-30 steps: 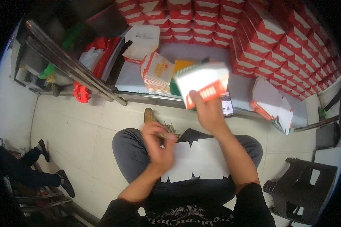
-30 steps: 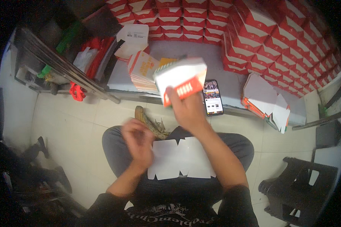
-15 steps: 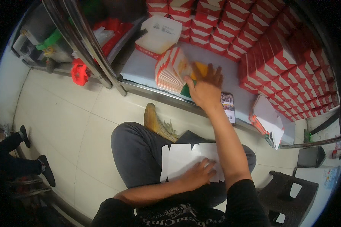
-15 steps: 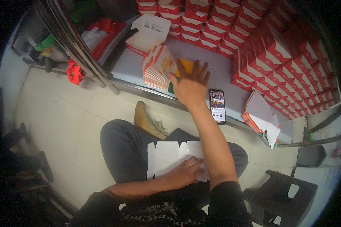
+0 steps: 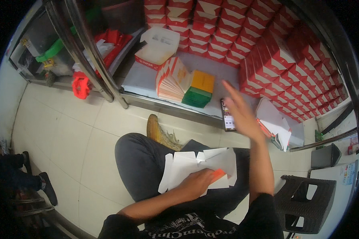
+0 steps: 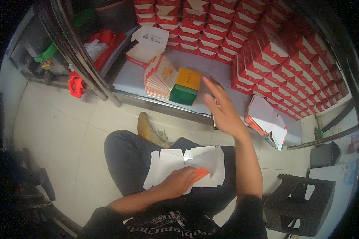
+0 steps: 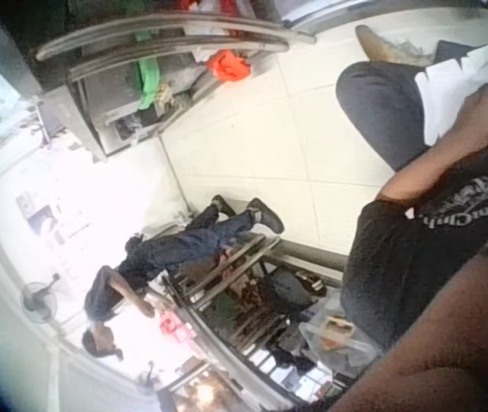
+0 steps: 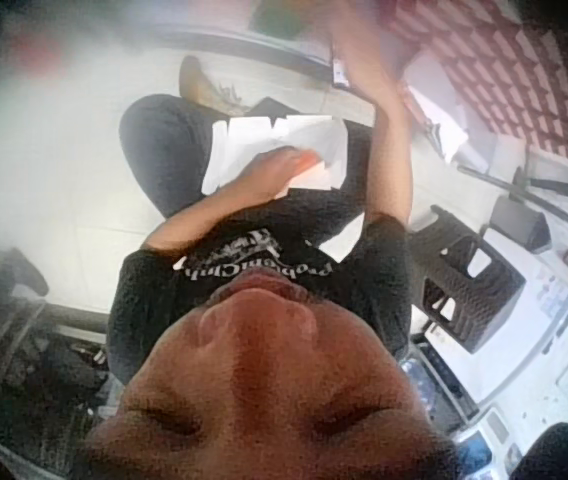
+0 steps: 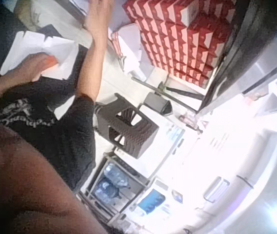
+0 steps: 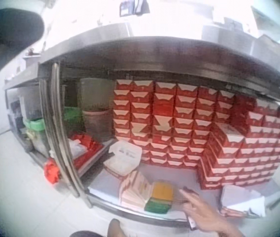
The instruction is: The person folds and assembles small colorful cardboard boxes from flat sheets. They fold the sides, tuck flaps, and seal the boxes one by one, placing finished boxes on a nearby surface.
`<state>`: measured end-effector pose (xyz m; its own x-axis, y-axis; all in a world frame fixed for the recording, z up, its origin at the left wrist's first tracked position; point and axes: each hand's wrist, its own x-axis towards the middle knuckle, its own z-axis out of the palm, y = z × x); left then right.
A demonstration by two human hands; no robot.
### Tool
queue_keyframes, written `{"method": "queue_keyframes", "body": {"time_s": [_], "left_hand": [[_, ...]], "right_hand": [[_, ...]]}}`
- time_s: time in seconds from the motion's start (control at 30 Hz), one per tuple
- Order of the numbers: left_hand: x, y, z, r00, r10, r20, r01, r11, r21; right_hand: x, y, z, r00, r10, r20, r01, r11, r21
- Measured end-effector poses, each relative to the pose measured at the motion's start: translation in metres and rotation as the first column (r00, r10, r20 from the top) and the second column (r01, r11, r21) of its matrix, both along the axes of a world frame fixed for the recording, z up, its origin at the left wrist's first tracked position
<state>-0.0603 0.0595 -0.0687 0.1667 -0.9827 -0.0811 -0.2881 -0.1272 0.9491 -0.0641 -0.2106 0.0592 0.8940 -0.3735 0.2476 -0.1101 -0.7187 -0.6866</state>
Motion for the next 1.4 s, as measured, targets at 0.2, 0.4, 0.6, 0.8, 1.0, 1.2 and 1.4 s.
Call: {"method": "queue_keyframes", "body": {"time_s": [0.2, 0.4, 0.6, 0.8, 1.0, 1.2, 1.4], "left_hand": [[0.002, 0.024, 0.059, 0.611, 0.253, -0.75, -0.546, 0.821, -0.167], [0.006, 0.008, 0.082, 0.501, 0.295, -0.814, -0.725, 0.656, -0.208], [0.009, 0.016, 0.087, 0.483, 0.358, -0.799, -0.771, 0.607, -0.194], [0.019, 0.018, 0.088, 0.562, 0.426, -0.708, -0.768, 0.587, -0.257], [0.009, 0.007, 0.076, 0.732, 0.509, -0.453, -0.68, 0.577, -0.452], [0.016, -0.001, 0.068, 0.84, 0.425, -0.336, -0.542, 0.636, -0.55], [0.038, 0.005, 0.067, 0.891, 0.406, 0.203, -0.326, 0.884, -0.334]], "right_hand": [[-0.137, 0.066, -0.033, 0.898, 0.059, 0.436, 0.012, 0.987, -0.159], [-0.115, 0.108, -0.047, 0.928, 0.17, 0.331, -0.048, 0.937, -0.347], [-0.085, 0.101, -0.034, 0.836, 0.375, 0.401, -0.117, 0.835, -0.537], [-0.083, 0.097, -0.047, 0.802, 0.429, 0.415, -0.114, 0.792, -0.6], [-0.074, 0.114, -0.067, 0.747, 0.265, 0.609, -0.134, 0.958, -0.253], [-0.081, 0.112, -0.092, 0.776, 0.155, 0.611, -0.1, 0.987, -0.124], [-0.082, 0.12, -0.095, 0.801, -0.063, 0.595, -0.137, 0.949, 0.284]]}}
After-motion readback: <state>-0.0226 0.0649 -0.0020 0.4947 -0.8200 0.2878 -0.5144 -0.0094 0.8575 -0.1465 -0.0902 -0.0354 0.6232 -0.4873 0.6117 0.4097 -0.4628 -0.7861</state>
